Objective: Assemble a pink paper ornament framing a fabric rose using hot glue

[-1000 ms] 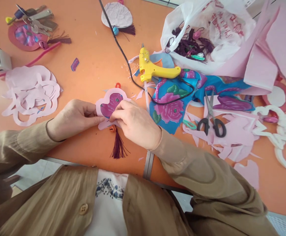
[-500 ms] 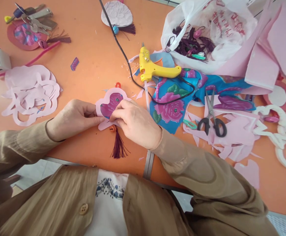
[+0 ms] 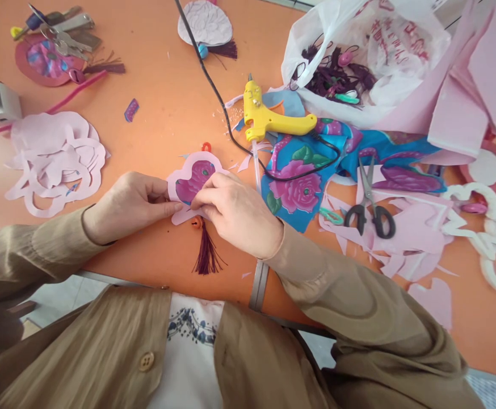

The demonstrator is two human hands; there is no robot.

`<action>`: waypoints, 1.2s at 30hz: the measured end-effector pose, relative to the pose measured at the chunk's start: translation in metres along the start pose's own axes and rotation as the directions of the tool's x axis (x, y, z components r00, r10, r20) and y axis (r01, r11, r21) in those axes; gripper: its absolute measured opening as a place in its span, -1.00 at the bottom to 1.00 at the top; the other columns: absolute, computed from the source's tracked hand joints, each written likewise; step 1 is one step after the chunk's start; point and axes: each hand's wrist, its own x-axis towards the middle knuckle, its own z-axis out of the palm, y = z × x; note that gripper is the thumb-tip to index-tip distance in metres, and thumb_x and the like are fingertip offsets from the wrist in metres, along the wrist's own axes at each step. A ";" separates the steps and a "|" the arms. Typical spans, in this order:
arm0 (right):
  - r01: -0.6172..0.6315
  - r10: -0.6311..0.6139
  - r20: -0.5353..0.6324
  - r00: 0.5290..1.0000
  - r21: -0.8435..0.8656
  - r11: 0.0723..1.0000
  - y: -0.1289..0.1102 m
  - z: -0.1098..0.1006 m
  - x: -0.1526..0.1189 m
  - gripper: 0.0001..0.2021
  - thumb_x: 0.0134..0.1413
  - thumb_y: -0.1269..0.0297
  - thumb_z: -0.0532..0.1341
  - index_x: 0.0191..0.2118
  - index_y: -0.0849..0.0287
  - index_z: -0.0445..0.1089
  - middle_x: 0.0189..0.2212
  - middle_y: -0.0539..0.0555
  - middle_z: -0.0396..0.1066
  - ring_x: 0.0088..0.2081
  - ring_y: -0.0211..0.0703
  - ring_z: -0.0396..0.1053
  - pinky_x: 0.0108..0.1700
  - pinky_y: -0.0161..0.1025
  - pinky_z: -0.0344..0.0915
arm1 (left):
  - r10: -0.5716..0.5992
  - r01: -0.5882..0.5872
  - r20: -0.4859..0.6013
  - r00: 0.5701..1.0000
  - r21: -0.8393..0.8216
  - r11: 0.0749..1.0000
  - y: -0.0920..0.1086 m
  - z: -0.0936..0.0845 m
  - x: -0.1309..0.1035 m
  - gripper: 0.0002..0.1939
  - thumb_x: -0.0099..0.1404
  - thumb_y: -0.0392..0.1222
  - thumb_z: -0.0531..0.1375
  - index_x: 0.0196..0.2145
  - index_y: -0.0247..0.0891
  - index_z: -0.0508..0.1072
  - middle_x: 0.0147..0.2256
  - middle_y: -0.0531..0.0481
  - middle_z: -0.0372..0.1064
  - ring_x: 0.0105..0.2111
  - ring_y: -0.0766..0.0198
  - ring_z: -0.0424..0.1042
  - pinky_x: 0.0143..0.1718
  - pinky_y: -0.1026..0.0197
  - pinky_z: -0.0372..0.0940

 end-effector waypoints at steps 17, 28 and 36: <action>0.045 -0.046 0.013 0.999 0.019 0.999 0.005 0.001 -0.001 -0.68 0.22 0.46 0.14 -0.20 0.00 0.64 -0.21 0.12 0.40 -0.08 -0.04 0.36 -0.04 -0.08 0.31 | 0.011 -0.011 -0.008 1.000 -0.015 1.000 -0.001 0.001 0.001 -0.73 0.15 -0.12 0.28 -0.59 -0.35 0.46 -0.63 0.15 0.04 -0.57 0.44 -0.03 -0.55 0.29 -0.10; 0.053 -0.053 -0.010 0.999 0.005 0.999 0.006 0.002 -0.001 -0.66 0.17 0.51 0.15 -0.23 0.01 0.65 -0.23 0.13 0.40 -0.09 -0.02 0.37 -0.08 -0.07 0.34 | 0.002 -0.002 -0.015 1.000 -0.002 1.000 -0.001 0.002 0.000 -0.74 0.14 -0.12 0.28 -0.56 -0.38 0.49 -0.63 0.16 0.03 -0.57 0.46 -0.04 -0.55 0.32 -0.10; 0.044 -0.043 -0.022 0.999 0.062 0.997 0.009 0.000 0.001 -0.68 0.15 0.52 0.11 -0.22 0.13 0.63 -0.20 0.15 0.46 -0.11 -0.04 0.43 -0.04 -0.06 0.36 | 0.018 -0.018 -0.007 1.000 0.016 1.000 -0.001 0.001 0.002 -0.76 0.16 -0.15 0.23 -0.51 -0.40 0.54 -0.62 0.13 0.12 -0.56 0.44 0.04 -0.54 0.33 -0.04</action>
